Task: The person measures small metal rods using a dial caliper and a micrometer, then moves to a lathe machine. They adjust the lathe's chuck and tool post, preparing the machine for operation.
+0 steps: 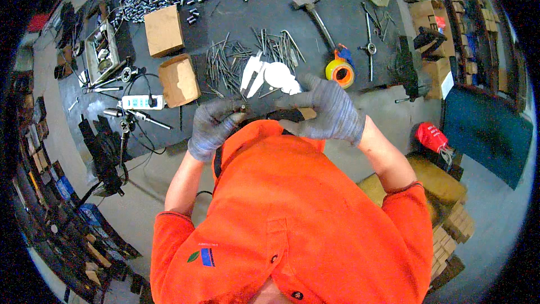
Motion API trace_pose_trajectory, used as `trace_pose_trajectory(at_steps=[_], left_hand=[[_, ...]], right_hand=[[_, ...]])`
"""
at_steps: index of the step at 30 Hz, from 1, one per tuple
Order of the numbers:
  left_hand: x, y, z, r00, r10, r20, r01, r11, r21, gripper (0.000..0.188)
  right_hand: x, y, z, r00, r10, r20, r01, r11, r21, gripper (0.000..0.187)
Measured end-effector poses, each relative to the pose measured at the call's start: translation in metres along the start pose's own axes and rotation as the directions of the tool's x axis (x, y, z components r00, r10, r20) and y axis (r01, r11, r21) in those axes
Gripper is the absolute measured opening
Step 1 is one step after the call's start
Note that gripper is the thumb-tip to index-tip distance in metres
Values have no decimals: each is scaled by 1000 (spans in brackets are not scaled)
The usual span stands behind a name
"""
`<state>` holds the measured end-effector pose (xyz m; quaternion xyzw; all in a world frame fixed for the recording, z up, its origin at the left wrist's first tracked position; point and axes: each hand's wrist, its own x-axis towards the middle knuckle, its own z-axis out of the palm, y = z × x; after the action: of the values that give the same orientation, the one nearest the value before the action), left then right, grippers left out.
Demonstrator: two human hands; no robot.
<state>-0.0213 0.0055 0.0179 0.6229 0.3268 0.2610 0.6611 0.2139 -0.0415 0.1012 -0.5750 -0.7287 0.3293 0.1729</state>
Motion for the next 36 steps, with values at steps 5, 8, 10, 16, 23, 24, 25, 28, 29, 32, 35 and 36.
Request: trace_pose_trajectory(at_steps=[5,8,10,16,23,24,25,28,29,32,35,36], left_hand=[[3,3,4,1000,-16,13,16,1000,7,14],[5,-4,7,999,39,33,-40,999,31,13],[5,1,9,999,48,17,-48,999,2,13],[6,8,9,1000,7,26,-8,999,35,11],[7,1,14,999,34,35,-35,999,26,12],[7,2,15,999,13,33,-14,1000,26,12],[8,3,15,999,-8,34,7,1000,27,12],[9,3,16,999,-46,16,46,999,8,12],[9,1,16,998,-55,6,55,998,-4,12],[10,-2,13,997,-67,35,65,997,47,13],[10,-3,16,998,-65,-13,66,997,38,16],[10,-2,16,997,-79,-12,79,997,13,16]], right_hand=[[-7,3,4,994,43,104,-37,998,-53,38],[-7,0,-5,986,59,154,-48,996,-74,36],[-10,3,0,995,-1,95,2,1000,-11,34],[-12,15,-7,989,-23,148,8,995,97,20],[-12,18,4,1000,11,9,-11,1000,15,27],[-13,18,4,1000,27,16,-27,1000,-3,27],[-13,19,5,999,44,21,-44,999,-19,27],[-13,20,6,996,83,37,-81,994,-72,27],[-12,21,6,995,94,44,-90,992,-90,28],[-13,22,7,998,62,-3,-62,997,-48,28],[-11,18,5,994,104,43,-100,991,-88,28],[-11,20,7,997,78,8,-77,995,-63,27]])
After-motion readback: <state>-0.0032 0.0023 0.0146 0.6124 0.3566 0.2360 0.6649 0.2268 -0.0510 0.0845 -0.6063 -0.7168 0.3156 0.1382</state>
